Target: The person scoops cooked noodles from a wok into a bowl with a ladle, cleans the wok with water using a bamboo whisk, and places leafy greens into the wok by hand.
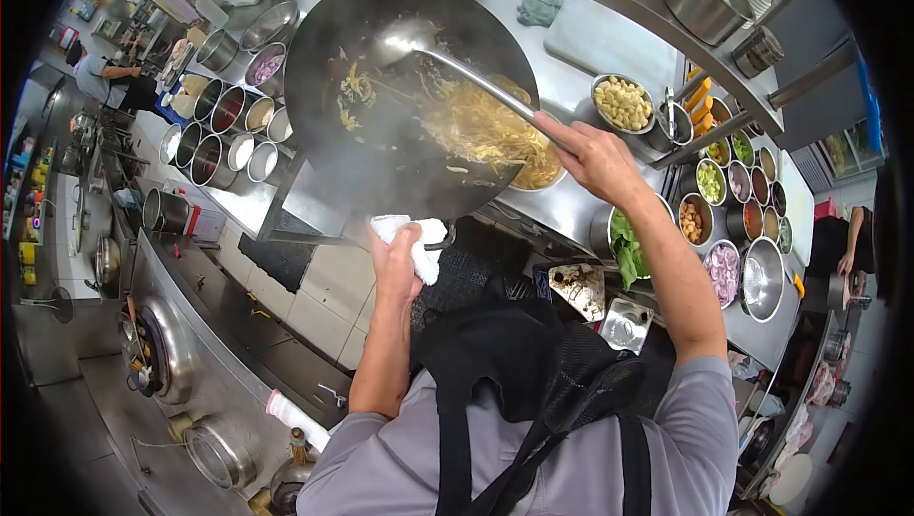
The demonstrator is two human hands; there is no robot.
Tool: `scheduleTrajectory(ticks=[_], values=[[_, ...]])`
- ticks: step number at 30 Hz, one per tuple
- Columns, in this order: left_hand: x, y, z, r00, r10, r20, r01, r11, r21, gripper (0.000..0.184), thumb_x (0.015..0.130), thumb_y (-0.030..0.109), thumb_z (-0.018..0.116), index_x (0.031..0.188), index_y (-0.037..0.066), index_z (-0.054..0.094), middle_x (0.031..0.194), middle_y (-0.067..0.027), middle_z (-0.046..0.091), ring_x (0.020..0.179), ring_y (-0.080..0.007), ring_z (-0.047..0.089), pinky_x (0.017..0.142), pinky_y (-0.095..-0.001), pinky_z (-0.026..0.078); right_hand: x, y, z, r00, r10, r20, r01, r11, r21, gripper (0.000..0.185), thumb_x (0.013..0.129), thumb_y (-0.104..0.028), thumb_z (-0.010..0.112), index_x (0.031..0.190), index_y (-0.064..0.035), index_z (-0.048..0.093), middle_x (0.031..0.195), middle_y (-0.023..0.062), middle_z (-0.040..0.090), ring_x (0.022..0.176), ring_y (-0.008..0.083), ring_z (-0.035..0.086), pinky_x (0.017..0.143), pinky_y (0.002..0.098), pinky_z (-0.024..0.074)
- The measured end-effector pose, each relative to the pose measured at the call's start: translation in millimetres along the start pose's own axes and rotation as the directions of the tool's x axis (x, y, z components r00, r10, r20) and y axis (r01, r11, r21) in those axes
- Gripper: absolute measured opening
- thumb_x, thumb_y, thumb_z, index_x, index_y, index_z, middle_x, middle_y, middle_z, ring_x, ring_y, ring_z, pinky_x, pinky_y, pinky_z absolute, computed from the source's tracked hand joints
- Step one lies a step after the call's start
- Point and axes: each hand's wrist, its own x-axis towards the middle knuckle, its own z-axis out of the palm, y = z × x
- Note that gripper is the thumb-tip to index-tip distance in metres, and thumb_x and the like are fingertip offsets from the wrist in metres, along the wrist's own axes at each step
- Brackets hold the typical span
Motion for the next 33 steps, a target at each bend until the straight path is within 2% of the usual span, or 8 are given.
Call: scheduleTrajectory(ticks=[2,9,11,13,15,23,31,33], values=[[1,-1,-4,1.0,-0.005,0.003,0.005,1.0,-0.017,0.028,0.084,-0.003,0.059,0.108,0.004,0.046,0.093,-0.0084,0.056,0.078,-0.0197,0.064,0.068,-0.0361,0.057,-18,9,-11,0.998,0.025,0.06,-0.017,0.99,-0.138,0.061,0.09,-0.011,0.065,0.147,-0.027,0.051,0.082,0.0125,0.058,0.075,0.0354,0.063,0.068,0.0471,0.0513],[12,1,-4,1.0,0.003,0.019,-0.003,1.0,-0.02,0.04,0.084,-0.005,0.057,0.118,0.006,0.041,0.1,-0.0076,0.052,0.083,-0.0173,0.06,0.072,-0.0338,0.055,-93,21,-51,0.992,0.072,0.099,-0.044,0.965,-0.26,0.059,0.089,-0.011,0.067,0.144,-0.0259,0.055,0.081,0.0113,0.058,0.072,0.0339,0.063,0.064,0.0462,0.0514],[16,-1,-4,1.0,0.003,0.017,-0.003,1.0,-0.024,0.039,0.084,-0.006,0.057,0.118,0.006,0.041,0.1,-0.0072,0.052,0.083,-0.0173,0.06,0.073,-0.0337,0.055,-112,17,-60,0.967,0.202,0.157,-0.14,0.931,-0.336,0.057,0.088,-0.011,0.068,0.142,-0.0248,0.057,0.081,0.0106,0.059,0.072,0.033,0.063,0.064,0.0456,0.0515],[19,-4,-4,0.998,0.054,-0.02,-0.055,0.998,-0.027,0.026,0.085,-0.003,0.059,0.106,0.006,0.047,0.092,-0.0058,0.054,0.078,-0.0174,0.061,0.067,-0.0346,0.056,-128,16,-64,0.976,0.175,0.132,-0.125,0.939,-0.321,0.056,0.088,-0.011,0.068,0.142,-0.0249,0.058,0.08,0.0098,0.059,0.072,0.0318,0.063,0.064,0.0447,0.0517],[21,-3,-4,0.999,0.049,-0.011,-0.049,0.998,-0.031,0.026,0.085,-0.003,0.058,0.106,0.007,0.047,0.092,-0.005,0.054,0.077,-0.0162,0.06,0.066,-0.034,0.055,-140,12,-68,0.982,0.157,0.101,-0.116,0.937,-0.33,0.055,0.089,-0.012,0.068,0.141,-0.0254,0.058,0.077,0.0089,0.058,0.064,0.0308,0.063,0.058,0.0444,0.0512],[27,-3,1,0.999,0.052,-0.017,-0.052,0.998,-0.022,0.033,0.085,-0.004,0.059,0.111,0.005,0.041,0.095,-0.0061,0.053,0.078,-0.016,0.06,0.066,-0.0321,0.054,-169,-8,-103,0.95,0.286,0.129,-0.207,0.88,-0.428,0.057,0.088,-0.01,0.068,0.141,-0.0291,0.059,0.078,0.0076,0.058,0.064,0.0292,0.063,0.057,0.0439,0.0497],[25,-2,9,0.998,0.049,-0.026,-0.05,0.998,-0.036,0.025,0.085,-0.004,0.059,0.105,0.005,0.047,0.093,-0.0058,0.054,0.079,-0.0166,0.06,0.068,-0.0351,0.056,-176,-24,-116,0.963,0.263,0.05,-0.225,0.896,-0.384,0.058,0.086,-0.007,0.07,0.14,-0.0261,0.061,0.076,0.0079,0.057,0.06,0.029,0.059,0.057,0.0427,0.0492],[24,-3,7,0.998,0.051,-0.029,-0.052,0.998,-0.034,0.025,0.085,-0.004,0.059,0.106,0.005,0.047,0.093,-0.006,0.054,0.08,-0.0168,0.06,0.068,-0.0353,0.056,-154,-28,-92,0.971,0.239,-0.011,-0.235,0.945,-0.226,0.057,0.087,-0.008,0.07,0.14,-0.0252,0.061,0.076,0.0078,0.057,0.062,0.0289,0.06,0.058,0.0425,0.0498]])
